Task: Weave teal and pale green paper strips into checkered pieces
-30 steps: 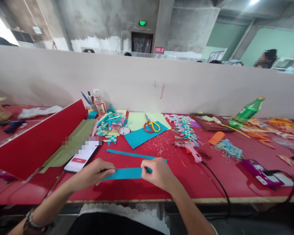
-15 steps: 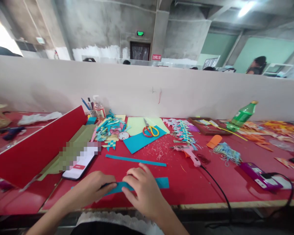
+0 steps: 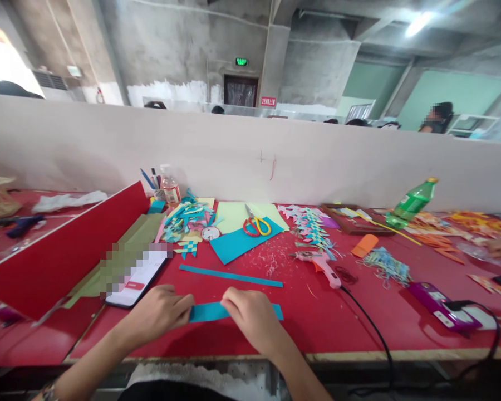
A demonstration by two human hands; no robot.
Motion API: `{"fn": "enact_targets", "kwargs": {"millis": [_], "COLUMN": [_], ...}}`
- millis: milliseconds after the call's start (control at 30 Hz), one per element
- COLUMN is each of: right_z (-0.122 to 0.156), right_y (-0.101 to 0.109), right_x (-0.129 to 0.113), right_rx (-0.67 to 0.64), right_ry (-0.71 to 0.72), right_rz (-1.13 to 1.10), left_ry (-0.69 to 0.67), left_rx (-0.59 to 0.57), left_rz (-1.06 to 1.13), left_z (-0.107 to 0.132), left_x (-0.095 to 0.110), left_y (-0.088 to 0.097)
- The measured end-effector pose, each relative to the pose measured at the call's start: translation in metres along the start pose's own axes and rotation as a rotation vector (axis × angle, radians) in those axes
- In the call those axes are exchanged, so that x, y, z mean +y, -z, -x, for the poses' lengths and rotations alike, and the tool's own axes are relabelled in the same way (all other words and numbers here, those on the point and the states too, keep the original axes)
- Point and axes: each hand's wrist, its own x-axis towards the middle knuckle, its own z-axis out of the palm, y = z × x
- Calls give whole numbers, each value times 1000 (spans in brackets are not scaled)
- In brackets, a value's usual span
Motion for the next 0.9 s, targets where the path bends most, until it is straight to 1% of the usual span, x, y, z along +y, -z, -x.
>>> {"fn": "enact_targets", "kwargs": {"millis": [67,133,200,267,333,367,400,433,467,500,533,567,600,633,700,733,800,900], "right_z": [9,19,29,35,35,33,30,26,22,18,14,11,9,7,5,4,1,-5], "right_y": [8,17,25,31,31,29,26,22,17,13,10,8,6,5,5,6,7,4], "right_x": [12,25,35,42,42,39,36,32,28,25,22,20,18,17,16,15,12,5], "right_rx": [7,32,98,193,259,264,249,218,179,142,110,85,66,50,19,9,15,65], "right_ry": [-34,-78,-140,-210,-246,-240,-216,-181,-141,-109,-82,-61,-45,-27,10,26,50,116], "right_rz": [-61,-89,-102,-122,-157,-179,-201,-221,-236,-245,-252,-257,-261,-262,-246,-223,-148,-15], "left_ry": [9,54,165,327,438,452,452,452,474,518,546,540,499,437,315,281,268,271], "left_rx": [-5,-20,-67,-136,-178,-173,-124,-51,39,145,227,270,265,225,92,31,-50,-96], "left_rz": [12,31,36,65,211,334,460,535,556,540,508,475,459,462,514,547,593,606], "left_z": [10,23,33,36,31,26,20,13,5,-1,-7,-11,-15,-17,-19,-19,-18,-18], "left_x": [-9,-21,-32,-37,-34,-30,-25,-19,-14,-10,-7,-5,-3,-2,-1,0,2,5], "left_y": [-1,-2,-2,0,3,4,6,7,8,9,9,10,10,10,9,8,4,-2]}}
